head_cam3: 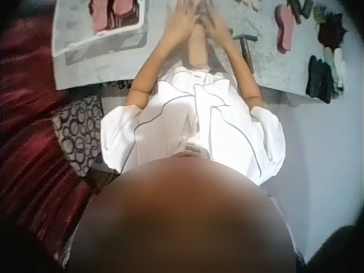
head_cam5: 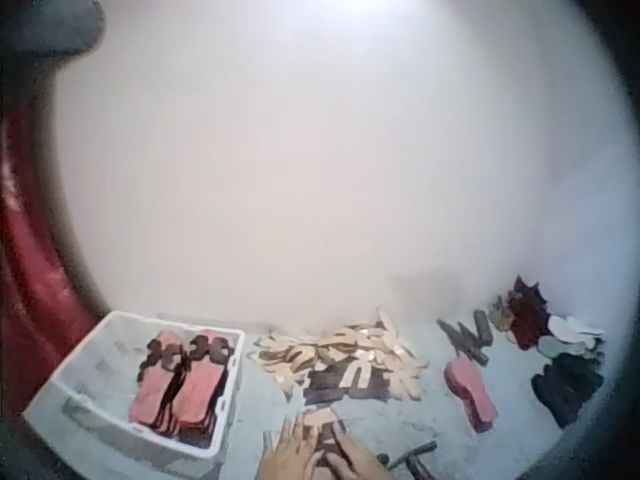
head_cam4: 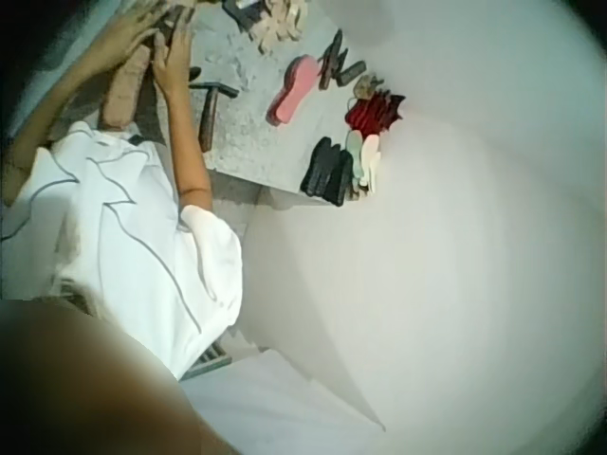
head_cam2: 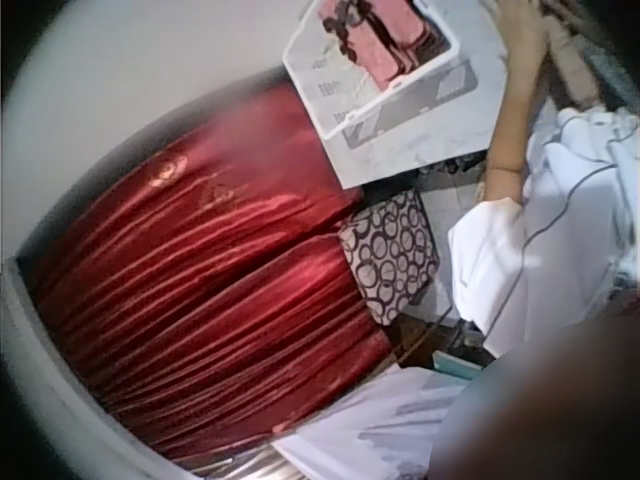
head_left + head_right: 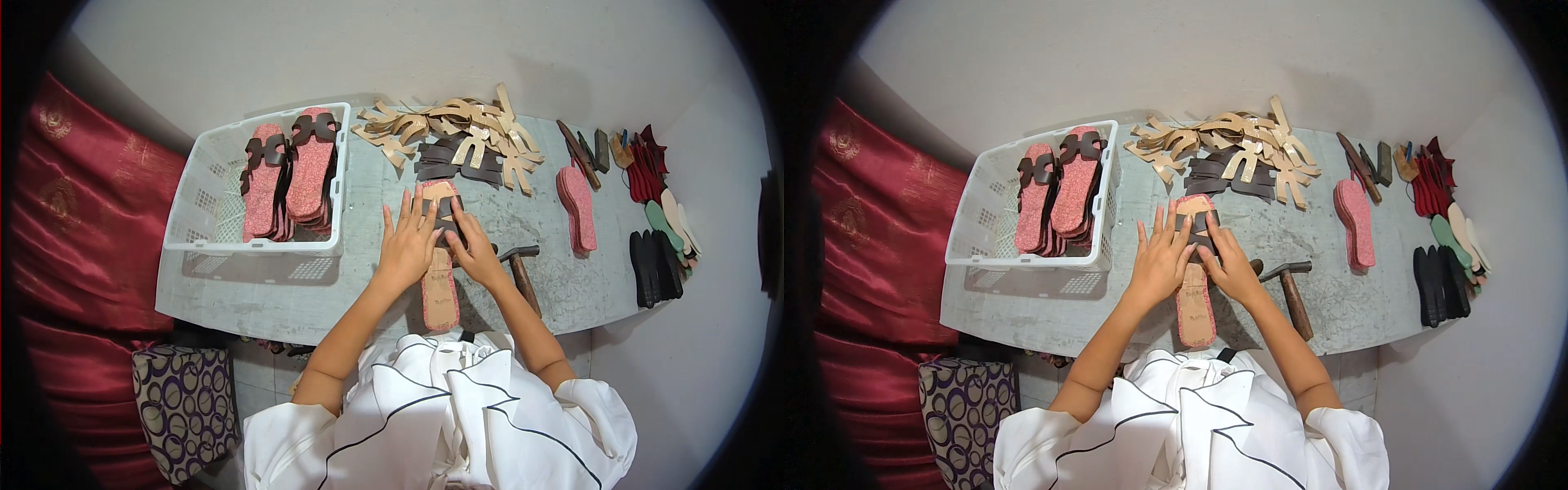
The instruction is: Manually assemble shoe components by attaching upper straps to a sole and using a hammer to secure them.
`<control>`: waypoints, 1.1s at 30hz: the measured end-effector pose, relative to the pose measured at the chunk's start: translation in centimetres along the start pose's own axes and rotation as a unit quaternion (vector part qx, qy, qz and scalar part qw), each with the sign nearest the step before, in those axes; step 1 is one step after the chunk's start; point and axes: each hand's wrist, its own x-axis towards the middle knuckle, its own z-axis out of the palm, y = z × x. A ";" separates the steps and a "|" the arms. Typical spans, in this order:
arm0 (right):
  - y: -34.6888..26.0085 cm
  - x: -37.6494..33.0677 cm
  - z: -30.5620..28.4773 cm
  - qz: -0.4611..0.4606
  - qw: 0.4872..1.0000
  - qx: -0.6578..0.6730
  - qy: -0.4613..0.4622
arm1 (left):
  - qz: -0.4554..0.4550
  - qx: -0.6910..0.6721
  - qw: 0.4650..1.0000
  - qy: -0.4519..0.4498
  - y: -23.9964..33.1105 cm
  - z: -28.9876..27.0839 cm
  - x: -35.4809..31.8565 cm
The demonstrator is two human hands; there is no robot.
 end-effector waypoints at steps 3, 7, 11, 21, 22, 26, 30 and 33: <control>-0.3 0.1 -0.3 -0.014 0.999 -0.049 -0.018 | -0.010 -0.027 0.999 0.014 -0.5 0.2 0.0; -0.1 0.0 -0.4 -0.010 0.995 -0.093 -0.026 | -0.065 -0.077 0.995 -0.012 -1.1 -0.1 0.4; -0.3 0.0 -0.1 -0.011 0.995 -0.089 -0.031 | -0.071 -0.335 0.939 -0.012 -4.3 2.5 0.7; -0.8 0.5 -0.2 -0.057 0.993 -0.099 -0.003 | -0.075 -0.703 0.705 0.049 -2.6 5.5 0.0; -0.7 0.5 -0.2 -0.058 0.993 -0.099 -0.008 | -0.075 -0.704 0.705 0.046 -2.7 5.7 0.1; -0.9 0.8 -0.1 -0.078 0.991 -0.106 -0.011 | -0.027 -0.547 0.828 0.123 -3.0 5.7 -0.2; -1.6 0.5 -0.4 -0.080 0.992 -0.091 -0.027 | -0.029 -0.547 0.831 0.100 -2.6 4.1 -0.5; -2.6 0.5 -1.1 -0.092 0.992 -0.083 -0.015 | -0.019 -0.574 0.811 0.108 -1.1 2.0 -0.3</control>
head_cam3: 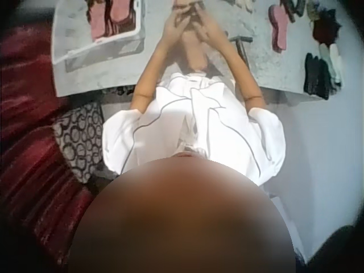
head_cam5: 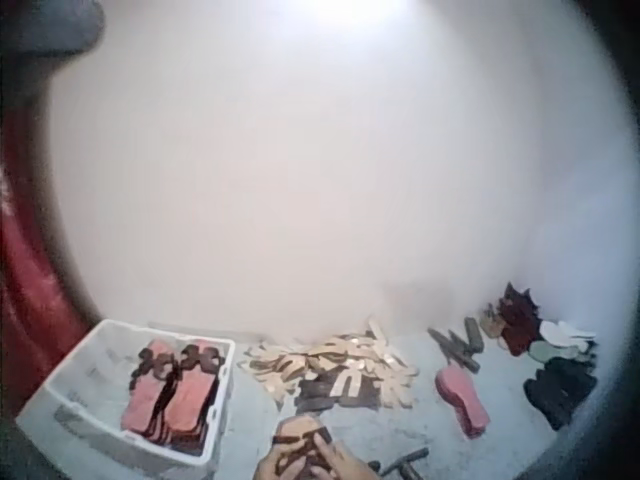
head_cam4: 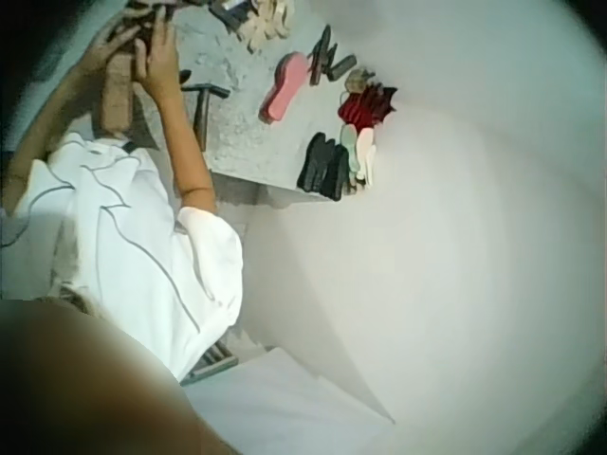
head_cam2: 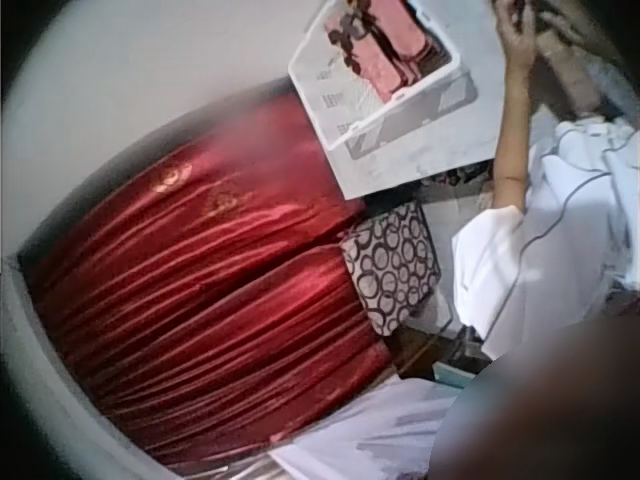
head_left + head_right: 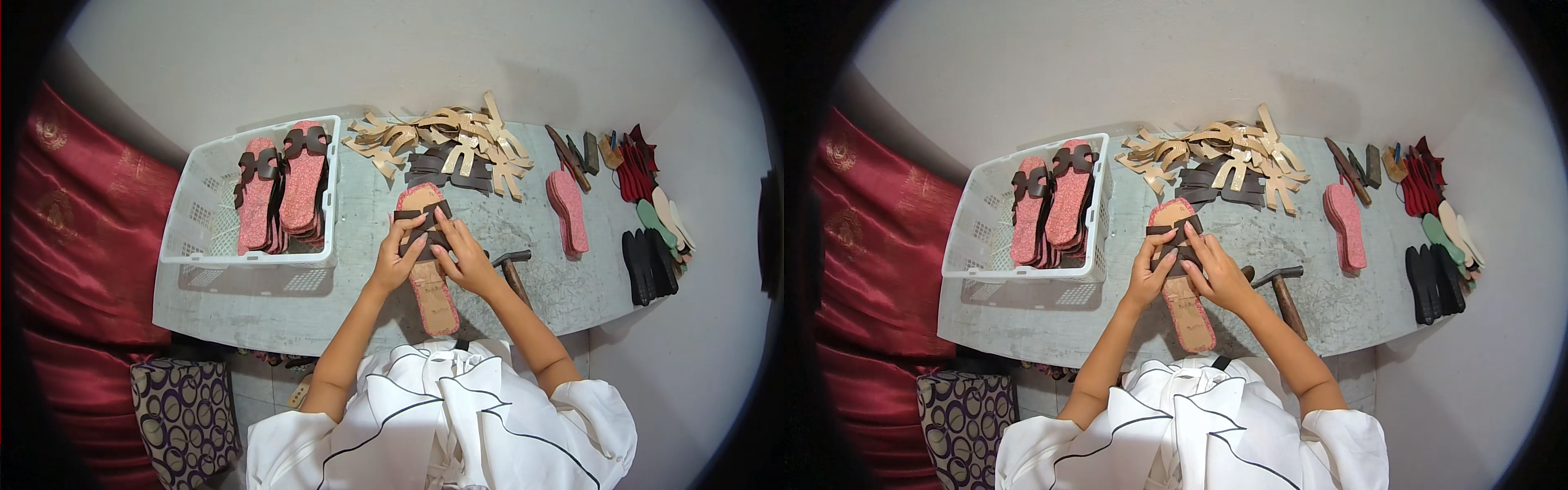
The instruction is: Manually assemble shoe components by attaching upper straps to a sole and using a hammer to secure them.
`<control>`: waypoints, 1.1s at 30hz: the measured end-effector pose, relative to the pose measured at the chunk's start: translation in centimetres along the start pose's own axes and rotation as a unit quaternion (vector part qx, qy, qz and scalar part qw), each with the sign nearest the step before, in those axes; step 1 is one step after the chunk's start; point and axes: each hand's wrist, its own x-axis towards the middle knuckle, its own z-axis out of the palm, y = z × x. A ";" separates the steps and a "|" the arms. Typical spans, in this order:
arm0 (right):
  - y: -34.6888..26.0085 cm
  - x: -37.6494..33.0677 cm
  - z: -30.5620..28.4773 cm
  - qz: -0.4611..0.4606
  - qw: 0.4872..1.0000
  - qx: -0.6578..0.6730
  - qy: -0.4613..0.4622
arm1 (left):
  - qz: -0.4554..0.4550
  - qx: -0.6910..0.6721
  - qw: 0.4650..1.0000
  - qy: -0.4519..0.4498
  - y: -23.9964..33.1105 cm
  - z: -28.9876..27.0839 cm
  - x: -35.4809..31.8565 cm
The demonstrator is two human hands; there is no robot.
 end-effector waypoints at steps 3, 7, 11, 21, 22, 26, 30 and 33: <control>-0.6 -0.1 -1.1 -0.020 1.000 0.013 0.015 | 0.024 0.058 0.998 -0.027 1.0 0.1 0.5; -0.3 -1.5 -3.0 0.002 1.000 0.014 0.025 | -0.031 0.043 0.995 -0.086 3.0 1.5 1.2; 0.1 -3.2 -5.6 0.008 0.999 0.003 0.042 | -0.112 0.034 0.982 -0.149 4.2 4.1 2.0; 2.0 -8.8 -12.6 0.149 0.982 0.089 0.070 | -0.205 -0.071 0.951 -0.222 2.1 13.1 3.4; 2.2 -9.4 -13.1 0.169 0.978 0.093 0.080 | -0.204 -0.074 0.948 -0.233 1.7 14.0 3.4; 4.1 -12.7 -15.4 0.262 0.952 0.118 0.106 | -0.254 -0.096 0.932 -0.240 0.0 18.7 4.0; 6.3 -16.5 -17.6 0.260 0.930 0.170 0.198 | -0.284 -0.123 0.923 -0.228 -1.6 23.4 4.6; 9.9 -21.1 -20.2 0.295 0.895 0.151 0.300 | -0.278 -0.142 0.929 -0.196 -2.5 27.1 5.1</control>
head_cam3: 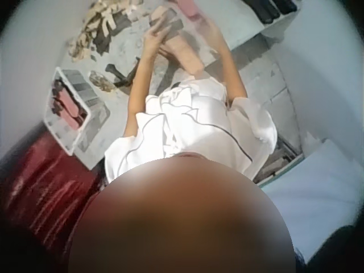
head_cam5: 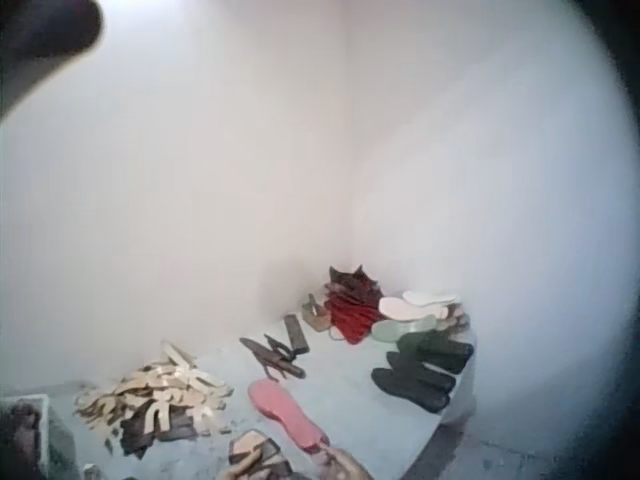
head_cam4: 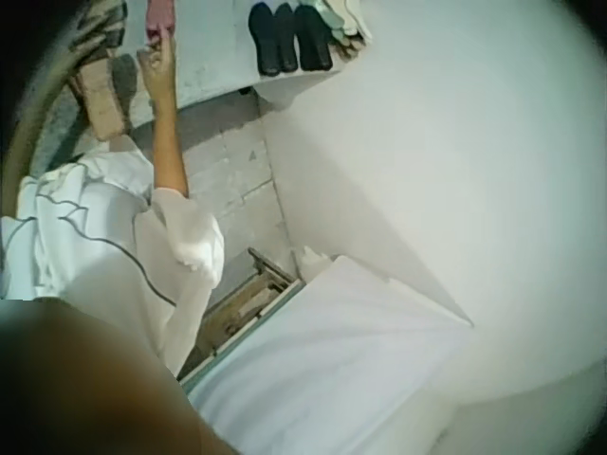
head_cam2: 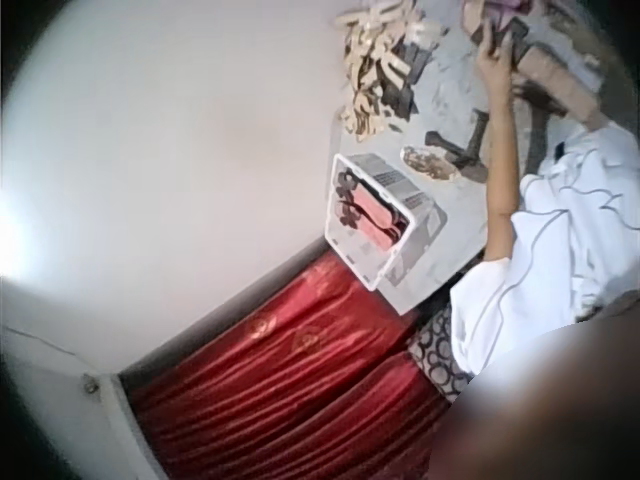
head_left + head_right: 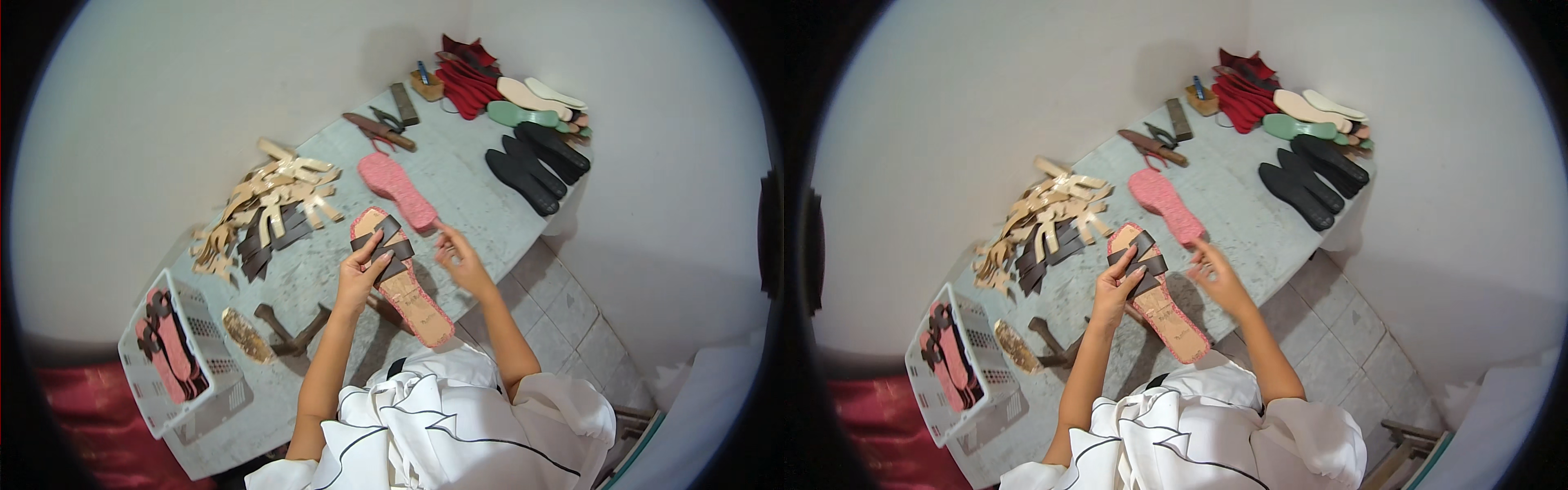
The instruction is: Manually assemble shoe components by attaching upper straps to a sole and using a hammer to secure them.
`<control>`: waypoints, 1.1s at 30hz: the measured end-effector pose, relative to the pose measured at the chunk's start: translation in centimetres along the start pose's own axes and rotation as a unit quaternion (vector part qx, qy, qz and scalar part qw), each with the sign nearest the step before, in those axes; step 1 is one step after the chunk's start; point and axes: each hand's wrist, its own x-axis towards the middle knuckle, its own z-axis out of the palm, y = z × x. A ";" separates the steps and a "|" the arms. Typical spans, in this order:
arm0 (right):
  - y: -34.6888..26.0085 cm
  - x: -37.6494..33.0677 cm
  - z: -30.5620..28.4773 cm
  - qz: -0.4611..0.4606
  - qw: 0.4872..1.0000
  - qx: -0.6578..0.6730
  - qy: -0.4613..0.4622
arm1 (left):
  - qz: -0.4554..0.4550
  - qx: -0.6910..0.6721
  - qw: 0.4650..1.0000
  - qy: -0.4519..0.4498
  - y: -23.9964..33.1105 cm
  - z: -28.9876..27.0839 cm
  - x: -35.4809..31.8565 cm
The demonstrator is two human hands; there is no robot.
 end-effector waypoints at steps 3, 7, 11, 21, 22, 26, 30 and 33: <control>5.4 0.3 -7.6 0.101 0.972 0.052 0.205 | -0.028 -0.026 0.999 0.007 -0.8 2.7 2.2; 12.0 -1.1 -17.9 0.165 0.883 0.038 0.437 | -0.050 -0.057 0.997 0.004 -2.5 5.3 4.5; 16.7 -1.2 -22.6 0.141 0.805 -0.185 0.545 | -0.069 -0.068 0.995 -0.004 -3.5 7.4 6.2; 18.6 0.6 -25.8 0.226 0.841 -0.103 0.480 | -0.066 -0.058 0.996 0.001 -4.7 10.4 9.3; 17.9 0.8 -25.3 0.227 0.852 -0.067 0.468 | -0.062 -0.052 0.997 0.005 -4.8 10.1 9.6; 14.9 1.3 -24.4 0.235 0.852 -0.004 0.469 | -0.060 -0.056 0.996 0.018 -4.9 10.5 10.3; 15.3 0.7 -25.0 0.187 0.870 -0.104 0.445 | -0.074 -0.060 0.995 0.024 -6.0 11.1 10.8; 12.8 1.1 -24.0 0.167 0.893 -0.019 0.417 | -0.074 -0.061 0.995 0.031 -6.7 11.1 10.7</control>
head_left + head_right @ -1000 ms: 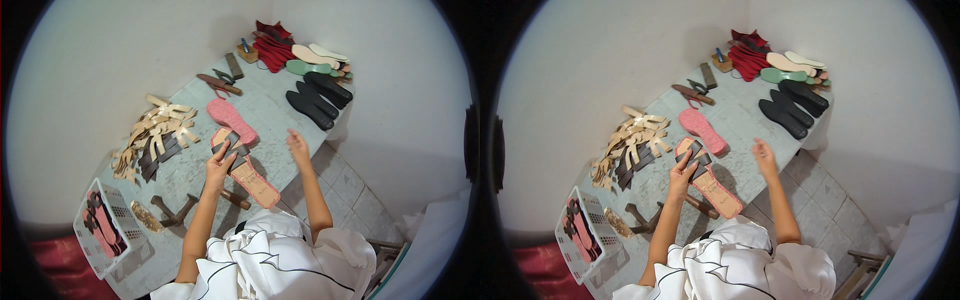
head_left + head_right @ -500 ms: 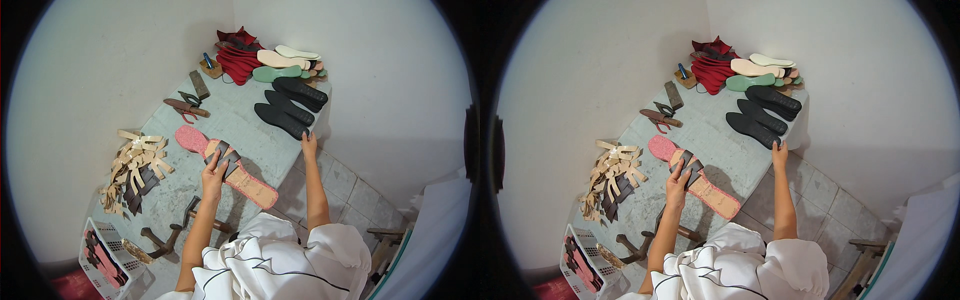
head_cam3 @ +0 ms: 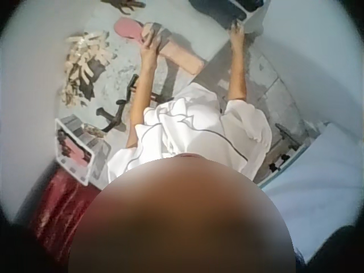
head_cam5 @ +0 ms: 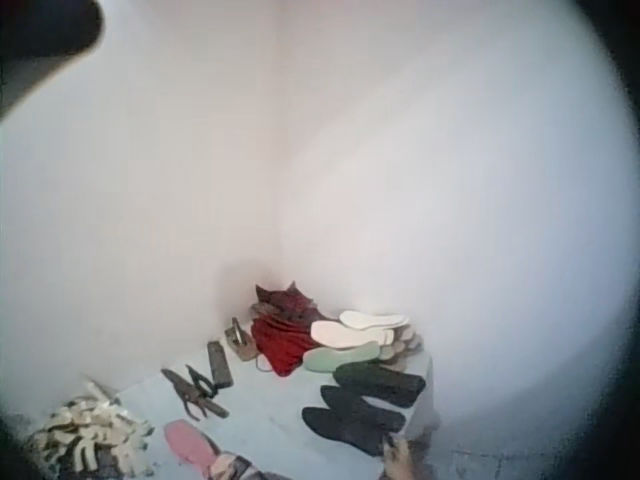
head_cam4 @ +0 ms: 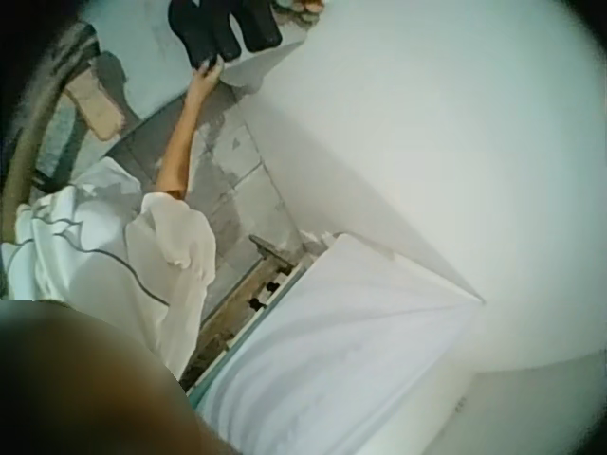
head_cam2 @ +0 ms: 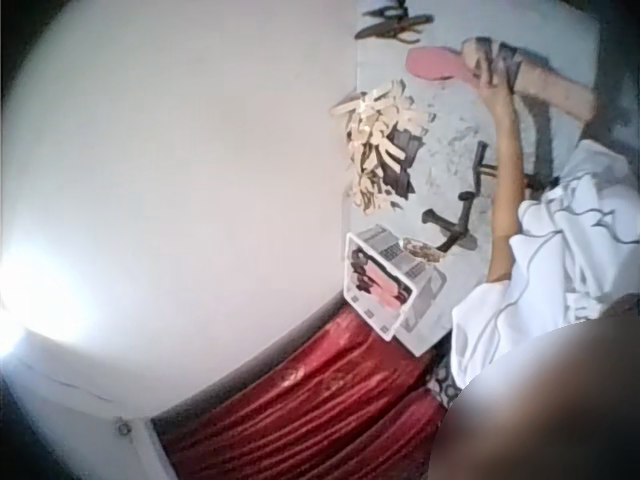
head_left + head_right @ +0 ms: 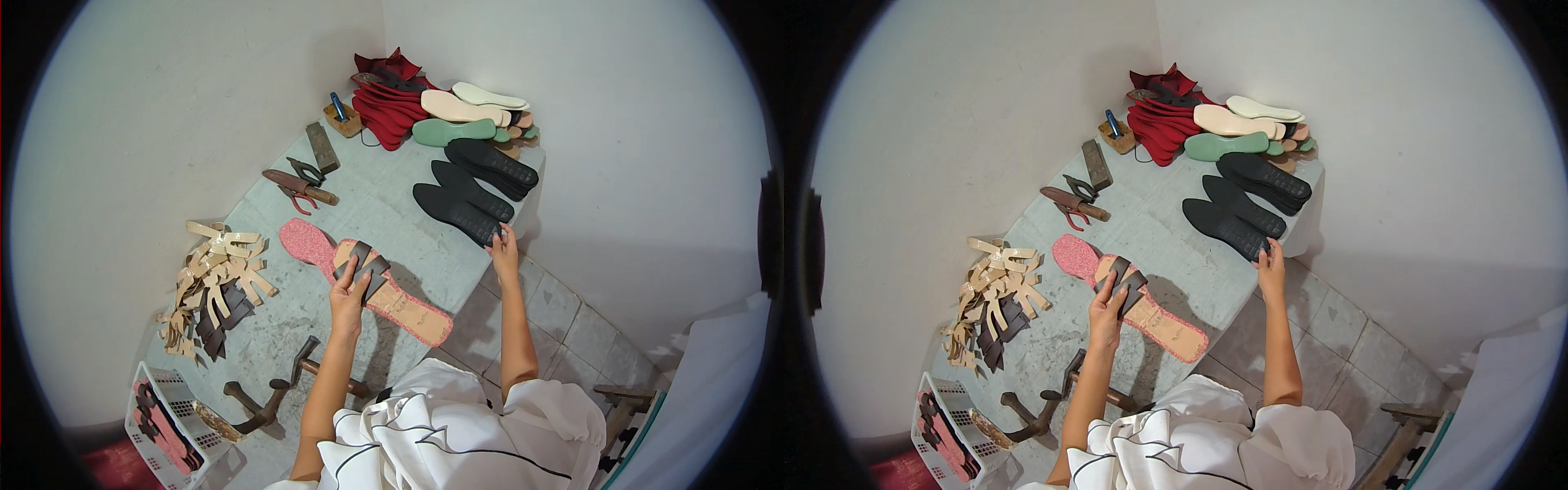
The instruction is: Manually assemble shoe components by attaching upper straps to a sole and using a hammer to secure them.
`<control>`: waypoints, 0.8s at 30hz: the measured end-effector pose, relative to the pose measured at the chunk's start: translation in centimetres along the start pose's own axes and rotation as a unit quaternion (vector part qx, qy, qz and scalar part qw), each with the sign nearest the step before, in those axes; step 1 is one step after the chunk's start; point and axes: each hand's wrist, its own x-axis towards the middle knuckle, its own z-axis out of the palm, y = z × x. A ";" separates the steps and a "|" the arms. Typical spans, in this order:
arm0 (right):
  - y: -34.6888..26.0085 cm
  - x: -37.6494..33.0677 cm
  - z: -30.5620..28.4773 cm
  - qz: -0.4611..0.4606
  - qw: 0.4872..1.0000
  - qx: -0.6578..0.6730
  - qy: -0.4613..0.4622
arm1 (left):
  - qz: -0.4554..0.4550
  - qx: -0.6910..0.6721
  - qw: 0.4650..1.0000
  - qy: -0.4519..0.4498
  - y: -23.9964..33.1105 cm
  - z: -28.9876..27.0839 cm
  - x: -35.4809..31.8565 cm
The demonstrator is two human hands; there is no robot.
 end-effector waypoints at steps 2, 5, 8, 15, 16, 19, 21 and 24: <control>-1.0 -0.3 -0.1 0.006 0.998 0.060 -0.023 | 0.001 0.000 1.000 0.003 0.0 0.1 -0.1; -2.5 -0.7 0.0 0.044 0.993 0.093 -0.057 | -0.006 -0.005 1.000 0.008 0.0 -0.4 -0.5; -5.3 -2.0 1.7 0.038 0.983 0.163 -0.070 | -0.004 -0.019 1.000 0.022 0.5 -1.6 -1.3; -13.7 -8.6 7.3 -0.028 0.944 0.242 -0.225 | 0.001 -0.057 0.997 0.056 2.7 -5.2 -3.8; -14.8 -10.2 8.2 -0.026 0.940 0.242 -0.238 | 0.007 -0.065 0.996 0.058 3.3 -5.9 -4.5; -16.8 -14.6 9.5 -0.060 0.930 0.217 -0.290 | 0.016 -0.049 0.996 0.078 5.3 -7.4 -6.7; -17.4 -17.4 9.8 -0.164 0.900 0.126 -0.383 | 0.040 -0.069 0.992 0.097 6.3 -9.1 -8.2; -18.9 -21.5 10.6 -0.319 0.777 0.014 -0.542 | 0.091 -0.113 0.980 0.137 7.6 -11.6 -10.5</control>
